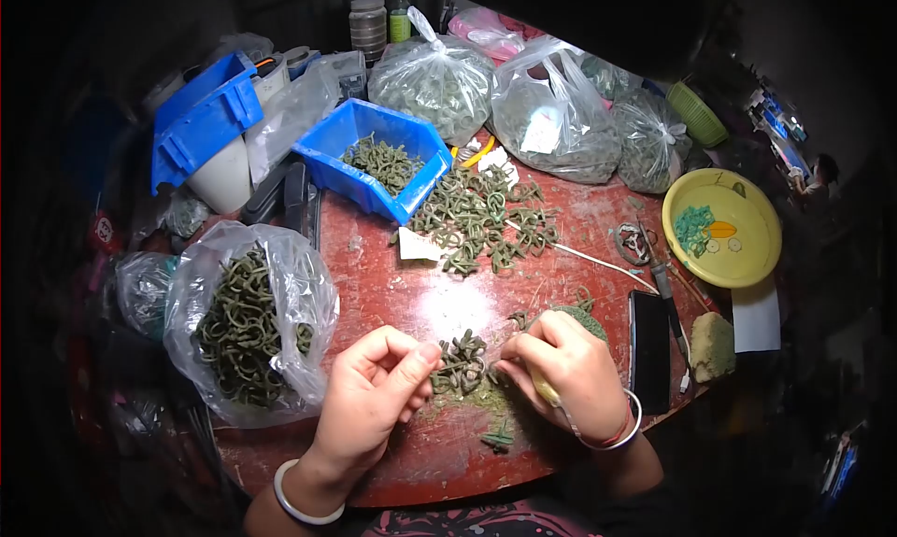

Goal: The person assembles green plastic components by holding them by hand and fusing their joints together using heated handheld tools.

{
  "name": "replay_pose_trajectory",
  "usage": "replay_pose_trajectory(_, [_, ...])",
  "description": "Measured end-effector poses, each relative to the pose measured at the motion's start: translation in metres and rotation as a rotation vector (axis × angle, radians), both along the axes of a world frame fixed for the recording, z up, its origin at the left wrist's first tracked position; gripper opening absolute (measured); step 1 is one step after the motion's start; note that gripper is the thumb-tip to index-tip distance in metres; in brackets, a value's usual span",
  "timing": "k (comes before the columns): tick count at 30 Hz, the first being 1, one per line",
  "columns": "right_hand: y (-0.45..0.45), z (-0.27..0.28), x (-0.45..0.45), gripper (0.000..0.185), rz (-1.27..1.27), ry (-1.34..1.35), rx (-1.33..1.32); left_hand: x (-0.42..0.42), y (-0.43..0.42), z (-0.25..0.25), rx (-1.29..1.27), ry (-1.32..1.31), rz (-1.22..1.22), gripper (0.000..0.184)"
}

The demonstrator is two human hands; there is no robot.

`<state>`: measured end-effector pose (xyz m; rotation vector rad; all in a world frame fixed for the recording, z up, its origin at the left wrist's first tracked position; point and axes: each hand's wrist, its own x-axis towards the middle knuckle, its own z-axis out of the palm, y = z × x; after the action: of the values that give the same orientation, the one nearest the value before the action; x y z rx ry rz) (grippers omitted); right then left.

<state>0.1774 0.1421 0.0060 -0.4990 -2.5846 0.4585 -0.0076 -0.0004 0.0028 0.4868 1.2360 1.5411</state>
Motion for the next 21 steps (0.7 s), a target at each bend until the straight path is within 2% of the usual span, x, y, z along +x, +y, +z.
replay_pose_trajectory(2, [-0.003, 0.009, -0.003, 0.015, 0.043, 0.169, -0.192, 0.005, 0.002, 0.002, 0.079, 0.142, -0.048, 0.013])
replay_pose_trajectory(3, [-0.002, 0.010, -0.002, 0.014, 0.068, 0.234, -0.272, 0.006, 0.003, 0.006, 0.097, 0.207, -0.127, 0.030])
replay_pose_trajectory(5, [0.002, 0.007, -0.001, 0.016, 0.182, 0.301, -0.358, 0.005, 0.001, 0.001, 0.092, 0.060, -0.298, 0.038])
replay_pose_trajectory(6, [0.001, 0.007, -0.001, 0.016, 0.180, 0.302, -0.359, 0.004, 0.000, 0.004, 0.057, 0.081, -0.372, 0.040])
replay_pose_trajectory(7, [-0.002, 0.009, -0.001, 0.017, 0.214, 0.308, -0.359, 0.002, 0.000, 0.001, 0.089, 0.117, -0.425, 0.038])
replay_pose_trajectory(9, [-0.005, 0.009, -0.002, 0.020, 0.267, 0.318, -0.344, 0.000, -0.001, 0.006, 0.055, -0.034, -0.484, 0.034])
replay_pose_trajectory(12, [-0.006, 0.012, 0.000, 0.025, 0.291, 0.363, -0.316, -0.003, -0.003, -0.006, 0.133, -0.132, -0.432, 0.030])
replay_pose_trajectory(15, [-0.013, 0.009, 0.005, 0.037, 0.239, 0.500, -0.159, -0.002, 0.002, -0.008, 0.223, -0.327, -0.231, 0.030])
replay_pose_trajectory(17, [-0.015, 0.005, -0.002, 0.037, 0.278, 0.546, -0.018, -0.005, 0.003, -0.009, 0.265, -0.373, -0.214, 0.031])
replay_pose_trajectory(21, [-0.020, 0.003, -0.007, 0.037, 0.279, 0.521, 0.049, -0.005, 0.001, -0.010, 0.218, -0.440, -0.214, 0.031])
